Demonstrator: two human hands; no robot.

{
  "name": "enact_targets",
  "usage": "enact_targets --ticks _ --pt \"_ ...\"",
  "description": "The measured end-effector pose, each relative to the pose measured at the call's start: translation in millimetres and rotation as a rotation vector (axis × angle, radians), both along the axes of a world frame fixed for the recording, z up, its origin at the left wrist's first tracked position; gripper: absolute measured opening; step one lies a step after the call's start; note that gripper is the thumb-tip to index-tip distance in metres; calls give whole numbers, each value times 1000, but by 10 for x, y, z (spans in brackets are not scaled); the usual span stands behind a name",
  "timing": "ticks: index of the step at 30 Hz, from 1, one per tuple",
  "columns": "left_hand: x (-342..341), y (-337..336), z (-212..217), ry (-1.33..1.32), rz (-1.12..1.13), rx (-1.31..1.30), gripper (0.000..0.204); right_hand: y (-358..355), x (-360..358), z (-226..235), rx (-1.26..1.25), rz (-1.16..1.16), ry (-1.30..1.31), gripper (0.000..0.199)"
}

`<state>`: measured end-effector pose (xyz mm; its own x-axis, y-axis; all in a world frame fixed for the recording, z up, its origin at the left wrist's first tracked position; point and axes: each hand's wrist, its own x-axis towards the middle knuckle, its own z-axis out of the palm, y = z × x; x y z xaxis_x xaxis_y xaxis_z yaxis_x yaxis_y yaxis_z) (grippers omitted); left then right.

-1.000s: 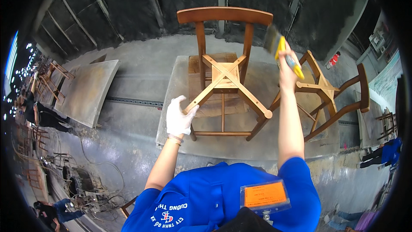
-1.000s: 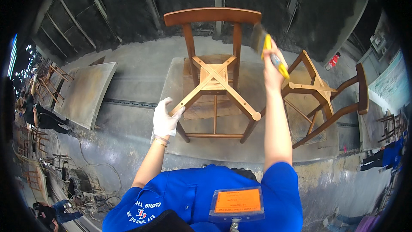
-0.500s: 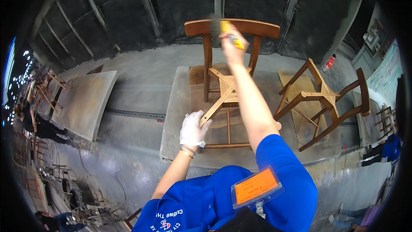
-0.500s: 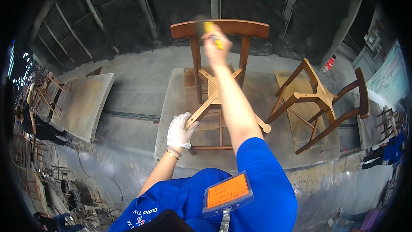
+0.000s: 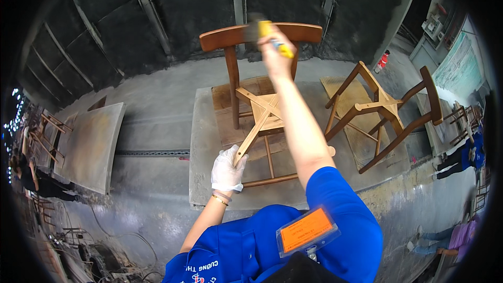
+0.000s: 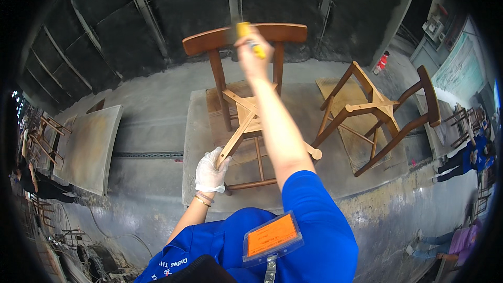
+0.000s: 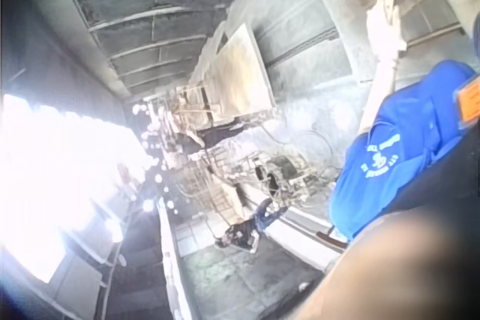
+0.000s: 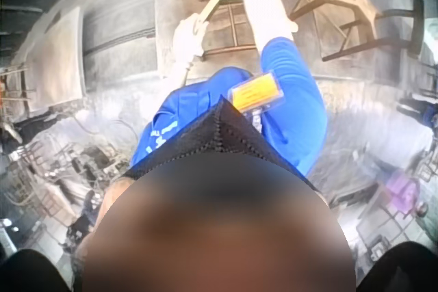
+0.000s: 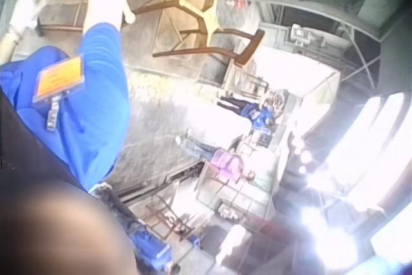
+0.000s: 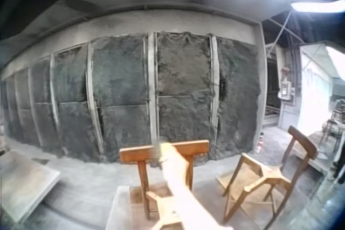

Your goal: The person uses a yellow-handled brush to sweep dust and debris from the surfaces of wooden chairs. They rotate and reposition each chair to reach all sides, including legs, seat, and backrest, then place the chair back on the floor.

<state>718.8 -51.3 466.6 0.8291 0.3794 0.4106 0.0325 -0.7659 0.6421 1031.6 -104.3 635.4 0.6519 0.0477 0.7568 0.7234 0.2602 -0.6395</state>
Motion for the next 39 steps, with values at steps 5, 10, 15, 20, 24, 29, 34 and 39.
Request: enact_targets --ticks 5,10,15,20,24,29,34,39 --pt "-16 -4 27 -31 -5 7 35 -939 467 41 -88 -870 -351 14" --pt "-21 4 47 54 -17 -14 36 -1183 323 -775 -918 -772 -815 4" --pt "-5 17 24 2 -9 -25 36 -1500 271 -1079 -1408 -279 -417 10" --pt "-4 18 20 98 -12 -26 39 -1335 321 -659 -893 -608 -668 11" --pt "-7 11 21 47 4 -70 32 -841 51 -383 -1211 -170 -206 12" --pt "8 -3 -11 22 25 -70 35 -57 -142 -479 -849 -236 -835 11" --pt "26 2 -62 54 -6 -110 35 56 -234 -1087 -1425 -51 -754 20" --pt "56 -4 -114 -65 3 -26 43 50 -241 -1231 -832 -193 -708 8"
